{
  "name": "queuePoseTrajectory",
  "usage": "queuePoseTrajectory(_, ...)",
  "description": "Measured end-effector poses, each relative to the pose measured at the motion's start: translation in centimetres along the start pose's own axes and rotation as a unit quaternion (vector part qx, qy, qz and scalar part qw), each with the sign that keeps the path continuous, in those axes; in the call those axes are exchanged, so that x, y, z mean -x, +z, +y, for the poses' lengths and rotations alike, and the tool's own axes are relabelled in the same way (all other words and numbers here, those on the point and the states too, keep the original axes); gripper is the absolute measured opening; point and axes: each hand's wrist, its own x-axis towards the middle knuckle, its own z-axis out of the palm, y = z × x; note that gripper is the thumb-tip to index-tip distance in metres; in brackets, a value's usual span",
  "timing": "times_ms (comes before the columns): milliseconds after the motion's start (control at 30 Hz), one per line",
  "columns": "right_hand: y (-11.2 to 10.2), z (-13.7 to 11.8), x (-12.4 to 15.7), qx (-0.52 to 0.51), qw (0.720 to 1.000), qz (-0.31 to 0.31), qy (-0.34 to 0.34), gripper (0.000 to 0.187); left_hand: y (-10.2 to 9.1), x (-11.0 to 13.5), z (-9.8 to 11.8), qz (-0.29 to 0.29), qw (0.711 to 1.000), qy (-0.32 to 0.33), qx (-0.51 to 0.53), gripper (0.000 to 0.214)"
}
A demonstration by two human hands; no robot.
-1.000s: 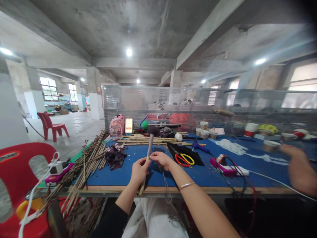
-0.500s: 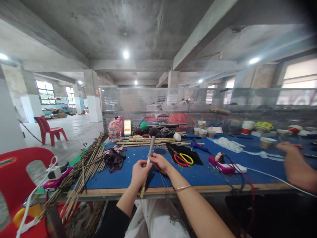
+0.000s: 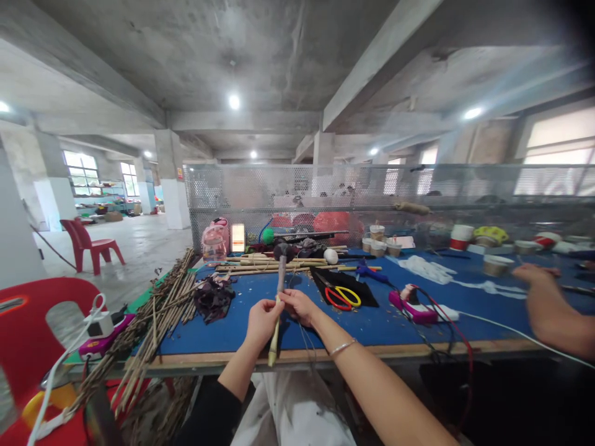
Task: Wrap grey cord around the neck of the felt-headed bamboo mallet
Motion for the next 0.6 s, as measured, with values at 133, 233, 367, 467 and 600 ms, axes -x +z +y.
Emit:
queuePoseTrajectory(133,-0.6,-0.2,0.1,-0.044,0.999,-0.014,0.026,0.037,0.2,-0.6,0.0,-0.094,0.995,-0.041,0.016,0.041)
queuePoseTrajectory(233,-0.6,-0.1,0.0,-0.047,0.999,0.014,0.01,0.035,0.4,-0.8,0.0,-0.1,0.994,-0.048,0.025,0.037)
queuePoseTrajectory(367,-0.3,0.2,-0.1,-0.021,0.999,0.033,-0.006,0.036,0.7,-0.4,0.1,-0.02,0.999,-0.006,-0.025,0.032)
queuePoseTrajectory(467,-0.4,0.1,0.1,-0.034,0.999,0.01,0.002,0.036,0.5,0.0,0.4,-0.043,0.999,-0.015,-0.013,0.035)
queuePoseTrajectory(600,-0.4,-0.3,0.5,-0.048,0.998,-0.017,0.021,0.038,0.0,0.5,0.9,-0.117,0.992,-0.042,0.014,0.039)
